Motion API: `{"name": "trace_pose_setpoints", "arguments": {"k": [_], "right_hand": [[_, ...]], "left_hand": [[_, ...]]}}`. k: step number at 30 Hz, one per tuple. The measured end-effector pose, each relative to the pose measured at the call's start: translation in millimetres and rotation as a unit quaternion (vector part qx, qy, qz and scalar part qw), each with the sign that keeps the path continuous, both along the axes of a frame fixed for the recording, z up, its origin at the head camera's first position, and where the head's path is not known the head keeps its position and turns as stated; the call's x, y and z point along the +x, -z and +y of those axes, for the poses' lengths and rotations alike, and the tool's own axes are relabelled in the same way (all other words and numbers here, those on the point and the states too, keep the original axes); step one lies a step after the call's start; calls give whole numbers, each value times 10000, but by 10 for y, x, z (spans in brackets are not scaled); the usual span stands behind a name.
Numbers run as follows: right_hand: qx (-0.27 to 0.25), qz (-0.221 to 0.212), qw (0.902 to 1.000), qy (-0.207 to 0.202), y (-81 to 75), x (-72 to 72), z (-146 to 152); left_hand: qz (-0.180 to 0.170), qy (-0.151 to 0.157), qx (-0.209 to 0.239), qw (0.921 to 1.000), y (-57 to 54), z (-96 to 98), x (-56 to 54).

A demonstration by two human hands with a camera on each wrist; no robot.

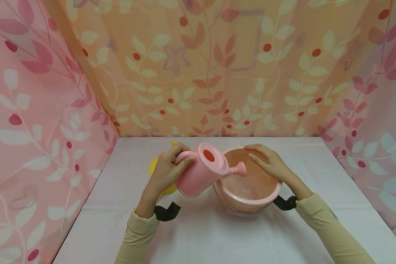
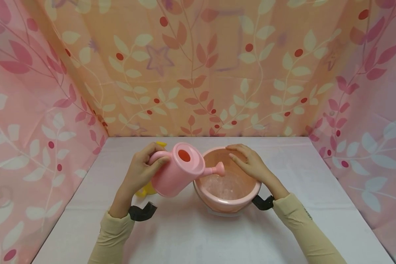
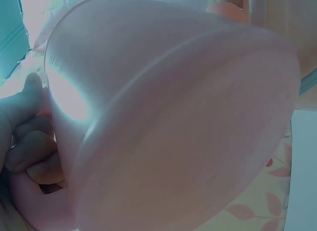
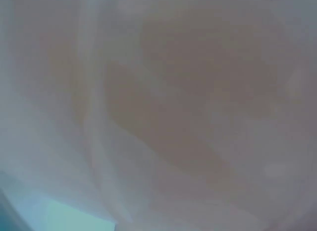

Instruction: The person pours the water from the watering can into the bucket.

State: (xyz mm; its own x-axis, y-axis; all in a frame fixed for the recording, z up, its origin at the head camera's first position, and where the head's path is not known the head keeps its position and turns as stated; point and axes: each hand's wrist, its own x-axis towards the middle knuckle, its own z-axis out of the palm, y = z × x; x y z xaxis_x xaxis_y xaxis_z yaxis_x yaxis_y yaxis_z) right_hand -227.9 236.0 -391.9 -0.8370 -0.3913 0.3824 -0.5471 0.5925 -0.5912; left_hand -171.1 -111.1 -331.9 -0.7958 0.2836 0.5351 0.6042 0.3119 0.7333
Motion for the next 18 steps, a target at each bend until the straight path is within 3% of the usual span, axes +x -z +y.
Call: {"name": "trace_pose_setpoints", "arguments": {"k": [6, 14, 18], "right_hand": [[188, -178, 9995, -207, -32, -8, 19], [735, -633, 9914, -883, -166, 0, 100], [813, -662, 9905, -891, -203, -7, 88]], "left_hand": [[-66, 7, -1, 10000, -14, 3, 3], [28, 14, -56, 10000, -14, 6, 1], [53, 6, -64, 10000, -22, 8, 4]]}}
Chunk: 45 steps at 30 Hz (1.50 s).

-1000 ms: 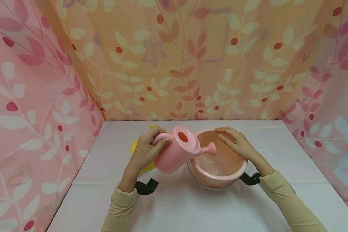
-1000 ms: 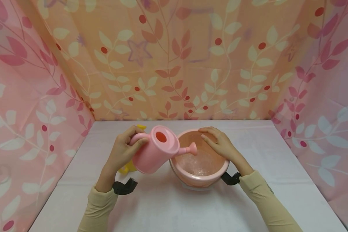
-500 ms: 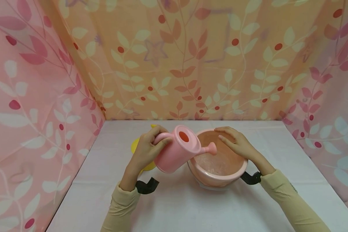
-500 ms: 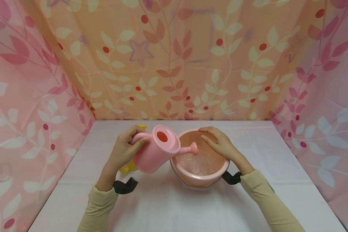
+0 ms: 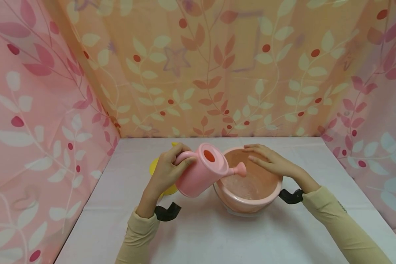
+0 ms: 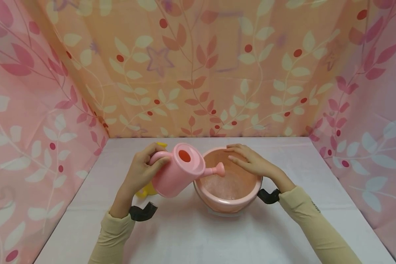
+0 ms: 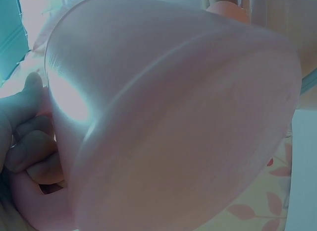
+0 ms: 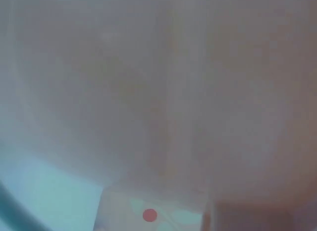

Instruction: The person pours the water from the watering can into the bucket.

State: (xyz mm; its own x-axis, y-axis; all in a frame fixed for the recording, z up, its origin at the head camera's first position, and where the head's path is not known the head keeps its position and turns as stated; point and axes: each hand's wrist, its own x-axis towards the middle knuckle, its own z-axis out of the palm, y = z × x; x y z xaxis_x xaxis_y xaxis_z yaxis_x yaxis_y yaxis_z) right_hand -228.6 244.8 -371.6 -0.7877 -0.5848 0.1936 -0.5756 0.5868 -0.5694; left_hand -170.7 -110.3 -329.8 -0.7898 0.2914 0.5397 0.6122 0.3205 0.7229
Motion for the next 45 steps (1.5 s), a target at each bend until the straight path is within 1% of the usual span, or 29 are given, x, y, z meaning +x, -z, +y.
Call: {"name": "trace_pose_setpoints", "arguments": {"k": [3, 7, 10, 13, 15, 18, 20, 23, 26, 30, 34, 38, 41, 45], "right_hand": [[-7, 47, 9999, 131, 8, -18, -36], [-211, 323, 9984, 414, 50, -69, -79], [-552, 585, 9944, 687, 86, -108, -100], [-868, 815, 9892, 859, 119, -132, -117], [-957, 957, 9863, 945, 133, -138, -130], [-996, 1029, 9839, 1066, 139, -132, -147], [-1094, 975, 9821, 1180, 128, -121, -155], [-1305, 763, 9806, 1248, 83, -93, -173], [-1390, 462, 9826, 1145, -36, -11, -224], [-1321, 17, 9869, 925, -174, 87, -280], [-1295, -324, 9875, 835, -167, 74, -276], [-1189, -473, 9883, 835, -23, -40, -210], [-1061, -383, 9908, 753, 78, -121, -170], [-943, -280, 9923, 754, 96, -136, -176]], "left_hand": [[-4, 3, 22, 10000, 9, 1, -3], [-63, 15, 59, 10000, 18, 8, -3], [-104, 38, 83, 9999, 26, 16, -4], [-105, 68, 78, 9999, 33, 20, -3], [-99, 80, 60, 9999, 35, 21, 0], [-84, 93, 48, 9999, 33, 21, 4], [-68, 73, 43, 9999, 30, 18, 4], [-45, 40, 49, 10000, 24, 13, -1], [-41, 28, 61, 10000, 17, 9, -7], [-65, 45, 91, 9999, 22, 9, -12], [-74, 25, 107, 9999, 30, 1, -12], [-86, -22, 102, 9999, 32, -11, -16], [-102, -47, 116, 9999, 33, -15, -18], [-86, -33, 113, 9999, 36, -19, -22]]}}
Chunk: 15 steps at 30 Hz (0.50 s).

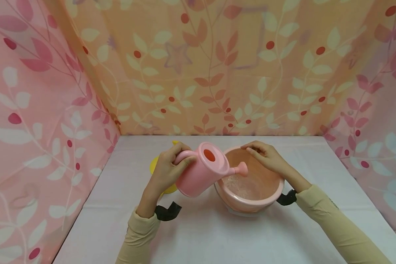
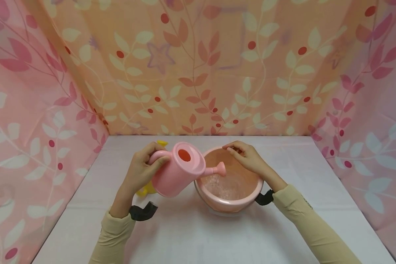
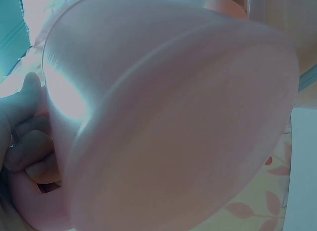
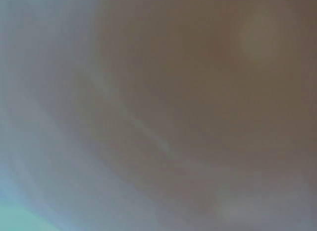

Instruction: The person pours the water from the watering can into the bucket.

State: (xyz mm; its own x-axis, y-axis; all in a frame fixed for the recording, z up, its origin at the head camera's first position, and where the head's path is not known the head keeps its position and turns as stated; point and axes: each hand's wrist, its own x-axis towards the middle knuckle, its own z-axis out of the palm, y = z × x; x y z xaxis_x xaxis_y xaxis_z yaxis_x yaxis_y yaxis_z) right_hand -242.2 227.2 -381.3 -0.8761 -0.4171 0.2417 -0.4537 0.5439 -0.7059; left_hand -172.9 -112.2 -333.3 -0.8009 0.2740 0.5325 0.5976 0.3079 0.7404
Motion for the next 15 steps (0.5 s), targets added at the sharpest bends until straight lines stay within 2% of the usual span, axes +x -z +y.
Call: {"name": "trace_pose_setpoints", "arguments": {"k": [9, 15], "right_hand": [[174, -52, 9997, 142, -2, 12, -9], [121, 164, 9998, -16, -212, 158, -106]], "left_hand": [[-7, 10, 1, 10000, -8, 10, 7], [-65, 7, 26, 10000, -14, 6, 20]]}}
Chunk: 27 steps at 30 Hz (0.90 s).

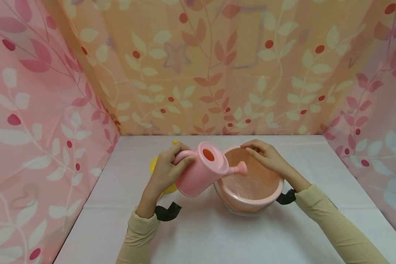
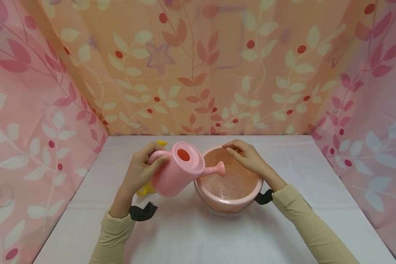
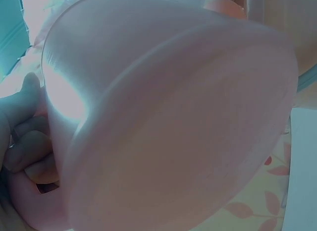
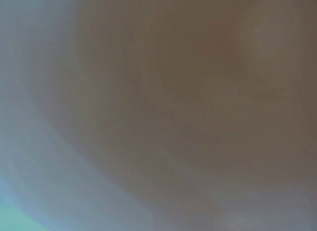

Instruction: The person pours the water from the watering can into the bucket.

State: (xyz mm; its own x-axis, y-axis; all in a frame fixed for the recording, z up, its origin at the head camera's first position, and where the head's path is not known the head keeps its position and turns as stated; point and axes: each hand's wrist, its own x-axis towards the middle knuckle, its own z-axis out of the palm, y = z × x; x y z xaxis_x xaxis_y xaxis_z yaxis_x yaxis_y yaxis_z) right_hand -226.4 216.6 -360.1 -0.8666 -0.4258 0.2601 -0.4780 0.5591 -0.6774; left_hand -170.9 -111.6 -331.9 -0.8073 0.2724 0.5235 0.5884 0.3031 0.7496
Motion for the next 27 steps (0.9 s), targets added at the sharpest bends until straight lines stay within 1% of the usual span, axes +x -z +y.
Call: {"name": "trace_pose_setpoints", "arguments": {"k": [2, 5, 8, 14, 17, 20, 27], "right_hand": [[13, 125, 9999, -53, -64, 45, -28], [1, 235, 9997, -88, -92, 66, -43], [0, 284, 9996, -87, -88, 67, -42], [10, 278, 9996, -56, -82, 59, -43], [9, 191, 9998, -25, -84, 56, -42], [7, 124, 9999, 6, -39, 19, -19], [-40, 130, 9999, 61, 206, -156, 83]], "left_hand": [[-1, 4, -6, 10000, -3, -1, 0], [1, -7, -26, 10000, -8, 3, -7], [2, -10, -39, 10000, -21, 10, -12], [40, 19, -77, 10000, -22, 18, -24], [97, 43, -115, 9999, -23, 18, -30], [140, 57, -135, 9998, -32, 17, -30], [227, 113, -187, 9995, -35, 20, -32]]}}
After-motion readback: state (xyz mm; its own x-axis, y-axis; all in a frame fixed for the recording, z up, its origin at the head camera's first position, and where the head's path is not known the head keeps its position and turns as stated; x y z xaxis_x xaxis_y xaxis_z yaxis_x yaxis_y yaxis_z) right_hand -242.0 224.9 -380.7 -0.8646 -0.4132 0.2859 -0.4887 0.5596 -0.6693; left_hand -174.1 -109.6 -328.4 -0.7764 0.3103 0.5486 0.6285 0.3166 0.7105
